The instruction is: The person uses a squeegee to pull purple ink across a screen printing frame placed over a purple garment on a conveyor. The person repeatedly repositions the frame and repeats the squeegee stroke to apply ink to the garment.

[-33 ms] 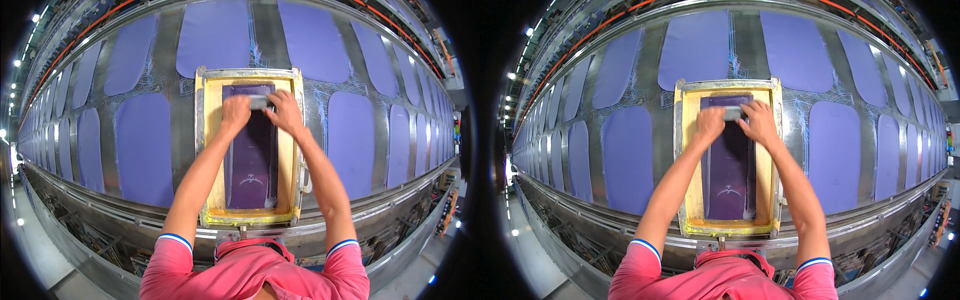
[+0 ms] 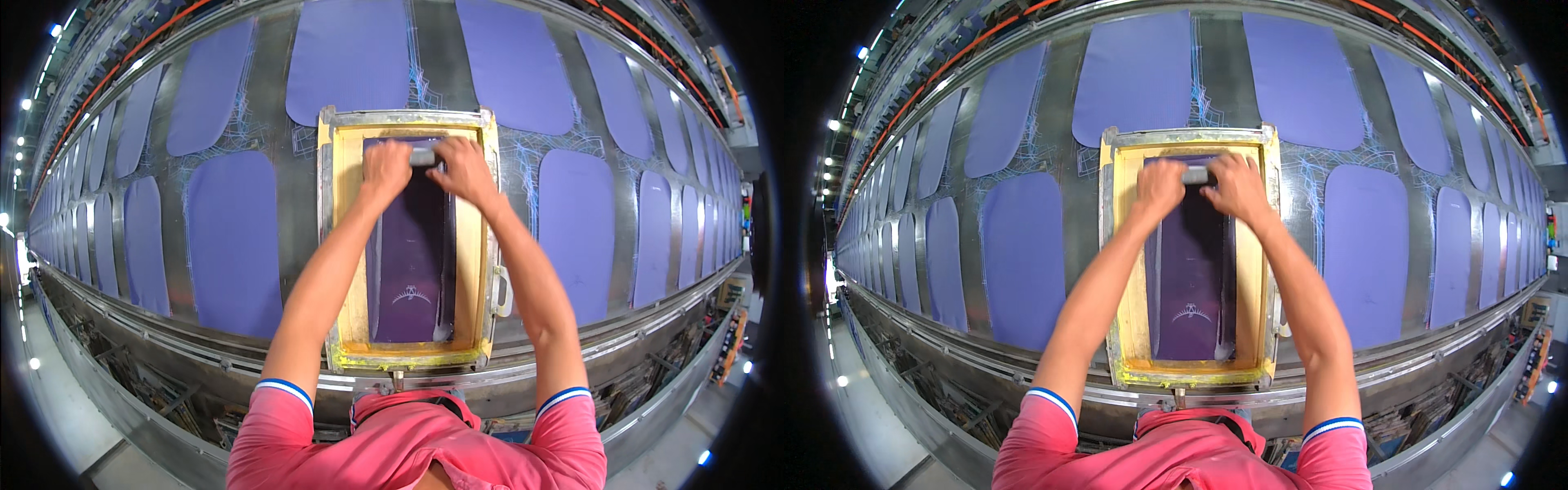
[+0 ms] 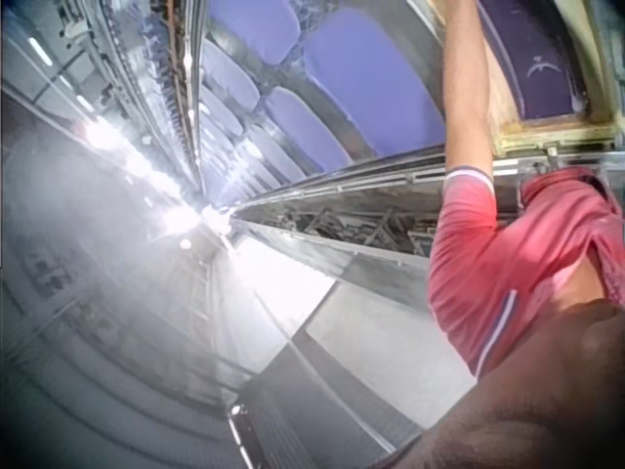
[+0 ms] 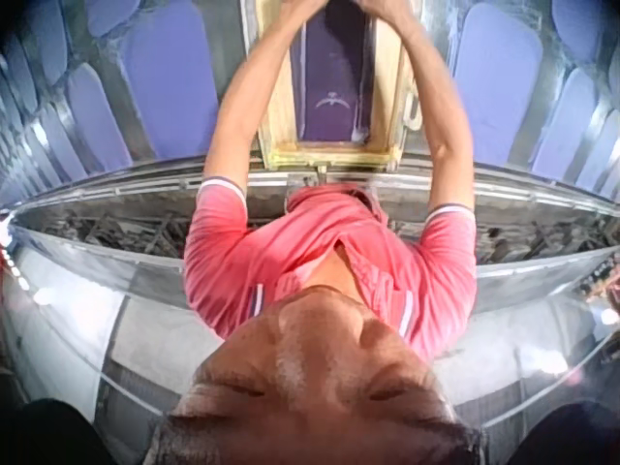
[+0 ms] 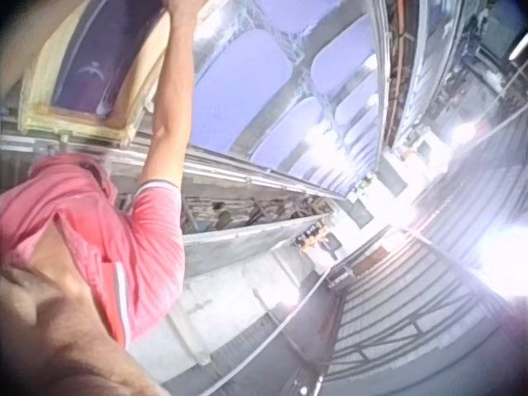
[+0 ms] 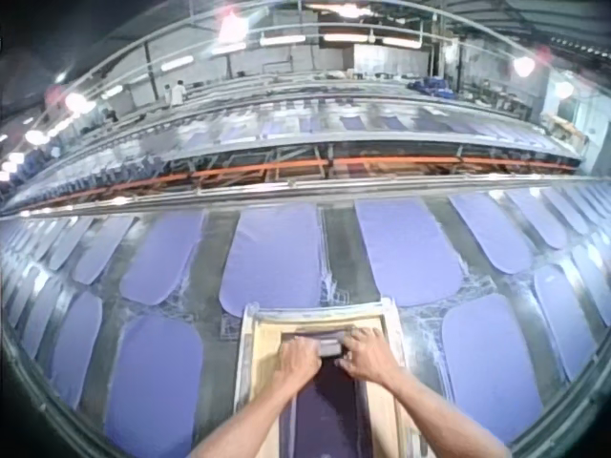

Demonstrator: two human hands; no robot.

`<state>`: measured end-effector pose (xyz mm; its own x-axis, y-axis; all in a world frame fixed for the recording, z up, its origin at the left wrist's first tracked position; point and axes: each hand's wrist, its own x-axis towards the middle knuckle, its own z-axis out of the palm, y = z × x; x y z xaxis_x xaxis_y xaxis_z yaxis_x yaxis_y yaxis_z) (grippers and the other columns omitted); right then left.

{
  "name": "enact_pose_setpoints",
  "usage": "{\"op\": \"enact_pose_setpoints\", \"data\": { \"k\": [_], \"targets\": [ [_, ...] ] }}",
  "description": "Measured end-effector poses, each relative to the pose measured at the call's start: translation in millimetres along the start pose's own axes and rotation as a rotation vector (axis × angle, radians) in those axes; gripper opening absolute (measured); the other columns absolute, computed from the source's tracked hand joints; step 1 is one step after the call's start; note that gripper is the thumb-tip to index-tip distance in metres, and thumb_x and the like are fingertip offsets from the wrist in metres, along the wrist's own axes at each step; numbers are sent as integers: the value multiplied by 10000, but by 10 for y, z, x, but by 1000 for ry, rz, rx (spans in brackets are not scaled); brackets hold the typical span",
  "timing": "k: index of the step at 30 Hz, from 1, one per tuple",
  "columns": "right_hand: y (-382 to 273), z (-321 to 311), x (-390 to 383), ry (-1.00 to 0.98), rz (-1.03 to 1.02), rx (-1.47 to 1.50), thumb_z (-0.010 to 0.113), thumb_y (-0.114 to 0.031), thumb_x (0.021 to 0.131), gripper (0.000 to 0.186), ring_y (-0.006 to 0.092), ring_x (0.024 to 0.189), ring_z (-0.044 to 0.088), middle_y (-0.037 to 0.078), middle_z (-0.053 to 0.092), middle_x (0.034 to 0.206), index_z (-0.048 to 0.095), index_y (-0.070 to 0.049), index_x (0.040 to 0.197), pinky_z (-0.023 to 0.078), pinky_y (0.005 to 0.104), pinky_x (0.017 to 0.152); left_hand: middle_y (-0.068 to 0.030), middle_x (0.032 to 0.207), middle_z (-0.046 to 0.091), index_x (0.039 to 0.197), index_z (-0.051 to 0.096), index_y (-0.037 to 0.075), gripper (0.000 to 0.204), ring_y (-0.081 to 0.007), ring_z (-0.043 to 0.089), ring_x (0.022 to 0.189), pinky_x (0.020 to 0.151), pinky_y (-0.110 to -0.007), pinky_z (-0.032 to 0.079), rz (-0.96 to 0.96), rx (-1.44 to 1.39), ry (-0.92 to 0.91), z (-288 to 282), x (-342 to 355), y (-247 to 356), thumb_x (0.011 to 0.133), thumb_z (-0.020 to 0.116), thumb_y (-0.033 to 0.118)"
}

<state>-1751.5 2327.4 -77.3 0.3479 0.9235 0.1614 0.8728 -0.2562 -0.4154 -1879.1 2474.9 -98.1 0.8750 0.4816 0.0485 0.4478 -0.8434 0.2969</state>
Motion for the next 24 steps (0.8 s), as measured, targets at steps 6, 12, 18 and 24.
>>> {"op": "enact_pose_setpoints", "data": {
  "k": [6,12,18,24],
  "targets": [
    [267,13,1109,-344,46,-136,662,-103,689,160,385,842,701,190,718,843,731,-46,823,564,486,789,-223,827,719,808,766,35,139,-386,720,805,738,-478,569,42,1,-139,-276,863,-206,710,671,60],
    [99,238,691,-274,44,-179,640,-91,689,134,391,782,706,191,712,786,731,-74,785,572,470,716,-213,805,714,827,777,73,186,-391,714,785,712,-481,567,45,-5,-75,-155,388,-149,697,648,41],
    [-603,295,-723,-221,-46,-30,670,-64,656,76,322,830,692,128,697,826,692,-94,722,508,434,891,-182,810,715,860,784,124,247,-374,700,755,667,-484,556,12,-84,-147,-149,-1159,262,715,607,30],
    [-1423,261,-2358,-291,-55,64,669,-73,692,119,316,907,652,136,647,862,681,-63,810,479,527,942,-152,828,715,862,737,115,242,-366,698,775,648,-470,554,-32,-170,-224,-183,-2929,821,682,620,4]
  ]
}}
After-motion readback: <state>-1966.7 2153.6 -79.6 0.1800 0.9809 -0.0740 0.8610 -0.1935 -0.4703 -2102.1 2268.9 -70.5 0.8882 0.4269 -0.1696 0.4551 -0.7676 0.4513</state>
